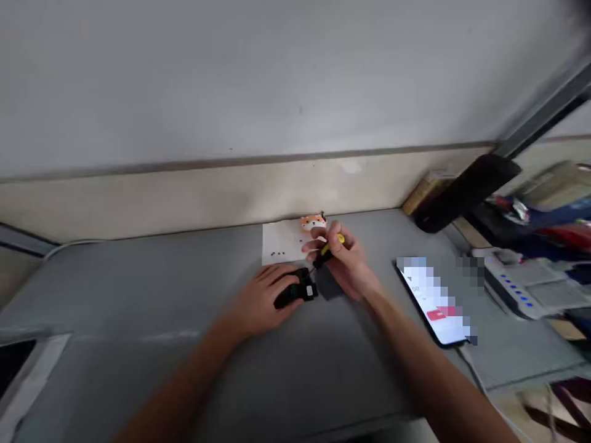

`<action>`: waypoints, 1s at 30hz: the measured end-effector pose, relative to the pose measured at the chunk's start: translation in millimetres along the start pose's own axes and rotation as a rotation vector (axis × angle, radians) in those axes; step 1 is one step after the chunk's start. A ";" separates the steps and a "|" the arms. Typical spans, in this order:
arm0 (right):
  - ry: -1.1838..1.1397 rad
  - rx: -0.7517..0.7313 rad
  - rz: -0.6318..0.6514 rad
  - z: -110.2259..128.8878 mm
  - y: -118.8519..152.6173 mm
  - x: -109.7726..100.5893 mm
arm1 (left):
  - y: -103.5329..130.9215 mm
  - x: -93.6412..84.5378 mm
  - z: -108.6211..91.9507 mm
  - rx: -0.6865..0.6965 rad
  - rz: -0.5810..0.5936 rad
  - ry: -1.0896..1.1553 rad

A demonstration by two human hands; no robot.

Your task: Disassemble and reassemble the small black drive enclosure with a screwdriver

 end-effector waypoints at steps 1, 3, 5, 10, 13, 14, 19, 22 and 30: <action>0.069 -0.022 -0.027 -0.3 -0.8 -3.1 | -0.4 0.2 -0.9 -0.004 0.013 0.004; 0.159 -0.052 -0.060 -1.1 -2.1 -6.9 | -1.1 0.4 -2.3 -0.011 0.033 0.010; 0.193 -0.075 -0.078 -1.0 -2.7 -8.1 | -1.5 0.1 -3.1 -0.016 0.039 0.009; 0.057 -0.051 -0.017 -2.2 -1.5 0.5 | -1.1 -0.8 -3.9 -0.011 0.025 0.005; -0.004 -0.036 -0.055 -2.2 0.1 -2.1 | -0.7 -1.0 -3.7 -0.010 0.010 0.005; -0.020 -0.021 -0.056 -3.2 0.3 -3.1 | -0.7 -0.6 -3.6 -0.010 0.011 0.012; 0.078 -0.053 -0.064 -2.9 -1.2 -9.3 | -1.2 0.3 -3.0 -0.010 0.021 0.031; 0.098 -0.089 -0.061 -0.6 -2.0 -7.0 | -1.6 0.3 -3.0 -0.015 0.027 0.033; -0.001 -0.043 -0.102 -0.1 2.5 -3.9 | -2.0 -0.4 -4.6 -0.003 0.018 0.021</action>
Point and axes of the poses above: each hand's wrist, its own y-axis away from the middle knuckle, its own x-axis out of the palm, z = x × y, the point moved 7 cm from there along -y, towards the middle knuckle
